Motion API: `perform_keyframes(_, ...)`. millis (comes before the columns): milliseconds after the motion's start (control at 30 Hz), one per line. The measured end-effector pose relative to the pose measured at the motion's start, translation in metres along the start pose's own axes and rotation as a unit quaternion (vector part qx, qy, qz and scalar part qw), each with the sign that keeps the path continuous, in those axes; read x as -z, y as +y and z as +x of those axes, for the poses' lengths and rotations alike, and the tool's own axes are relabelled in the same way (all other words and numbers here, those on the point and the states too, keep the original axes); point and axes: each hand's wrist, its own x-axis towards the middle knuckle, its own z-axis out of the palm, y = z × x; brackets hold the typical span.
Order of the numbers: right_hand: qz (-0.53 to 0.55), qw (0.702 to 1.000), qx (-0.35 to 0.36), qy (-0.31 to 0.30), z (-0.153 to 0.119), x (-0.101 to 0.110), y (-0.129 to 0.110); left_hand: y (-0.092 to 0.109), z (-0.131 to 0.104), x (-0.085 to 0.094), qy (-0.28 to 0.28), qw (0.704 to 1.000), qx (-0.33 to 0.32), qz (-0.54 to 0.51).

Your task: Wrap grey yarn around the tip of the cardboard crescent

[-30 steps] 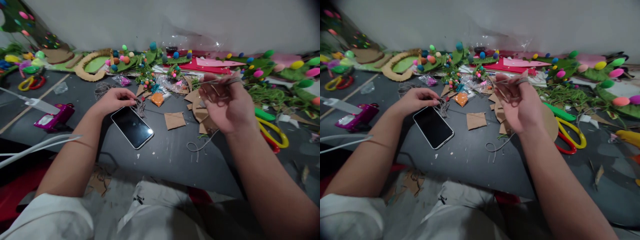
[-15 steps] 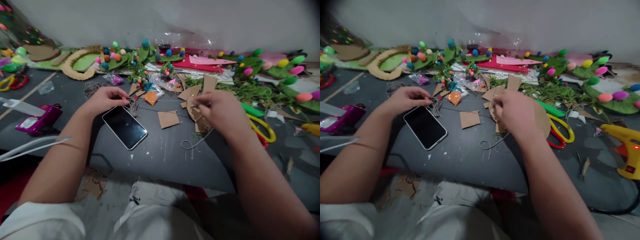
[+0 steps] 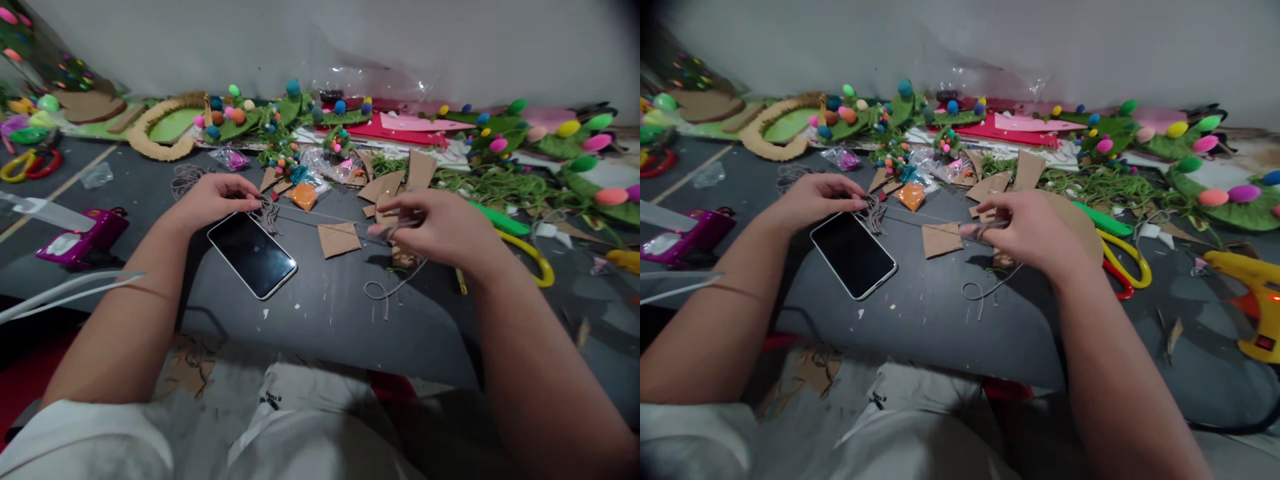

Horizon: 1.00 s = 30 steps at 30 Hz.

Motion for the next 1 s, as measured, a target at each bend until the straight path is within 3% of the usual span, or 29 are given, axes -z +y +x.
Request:
perform_keyframes(100, -0.184, 0.982, 0.008, -0.035, 0.000, -0.007, 0.000, -0.002, 0.001, 0.001, 0.000, 1.000, 0.002, 0.000)
perform_keyframes(200, -0.163, 0.981, -0.030, 0.103, 0.004, -0.016, 0.003, -0.002, 0.001, 0.001, 0.006, 1.000, 0.006, 0.008)
perform_keyframes(267, -0.019, 0.974, -0.038, 0.221, 0.010, -0.023, 0.002, -0.002, 0.001, 0.001, 0.007, 1.000, 0.008, 0.013)
perform_keyframes(333, 0.206, 0.945, -0.031, 0.253, 0.016, -0.030, -0.001, -0.002, 0.001, 0.001, 0.006, 1.000, 0.009, 0.013)
perform_keyframes(400, 0.423, 0.883, -0.020, 0.204, 0.022, -0.035, -0.006, -0.002, 0.001, 0.001, 0.006, 1.000, 0.007, 0.010)
perform_keyframes(467, 0.518, 0.845, -0.020, 0.135, 0.023, -0.037, -0.011, -0.002, 0.001, 0.001, 0.003, 1.000, 0.006, 0.006)
perform_keyframes(500, 0.513, 0.852, -0.027, 0.104, 0.023, -0.037, -0.013, -0.002, 0.001, 0.001, 0.003, 1.000, 0.006, 0.004)
perform_keyframes(567, 0.425, 0.904, -0.031, 0.040, 0.018, -0.034, -0.014, -0.002, 0.001, 0.000, 0.004, 1.000, 0.005, 0.000)
perform_keyframes(633, 0.278, 0.960, 0.007, -0.032, 0.013, -0.030, -0.014, -0.003, 0.001, 0.000, 0.004, 1.000, 0.003, -0.002)
perform_keyframes(700, 0.092, 0.993, 0.048, -0.052, 0.009, -0.028, -0.014, -0.004, 0.002, 0.000, 0.004, 1.000, 0.001, -0.001)
perform_keyframes(767, -0.094, 0.995, 0.037, -0.028, 0.008, -0.026, -0.013, -0.004, 0.002, 0.000, 0.000, 1.000, 0.001, -0.004)
perform_keyframes(833, -0.199, 0.980, -0.022, 0.013, 0.010, -0.026, -0.013, -0.005, 0.002, 0.000, -0.002, 1.000, 0.002, -0.010)
perform_keyframes(900, -0.188, 0.979, -0.045, 0.068, 0.013, -0.029, -0.011, -0.005, 0.002, 0.001, -0.003, 1.000, 0.004, -0.016)
perform_keyframes(1000, 0.018, 0.985, 0.012, 0.170, 0.021, -0.038, -0.011, -0.005, 0.002, 0.001, 0.001, 1.000, 0.007, -0.005)
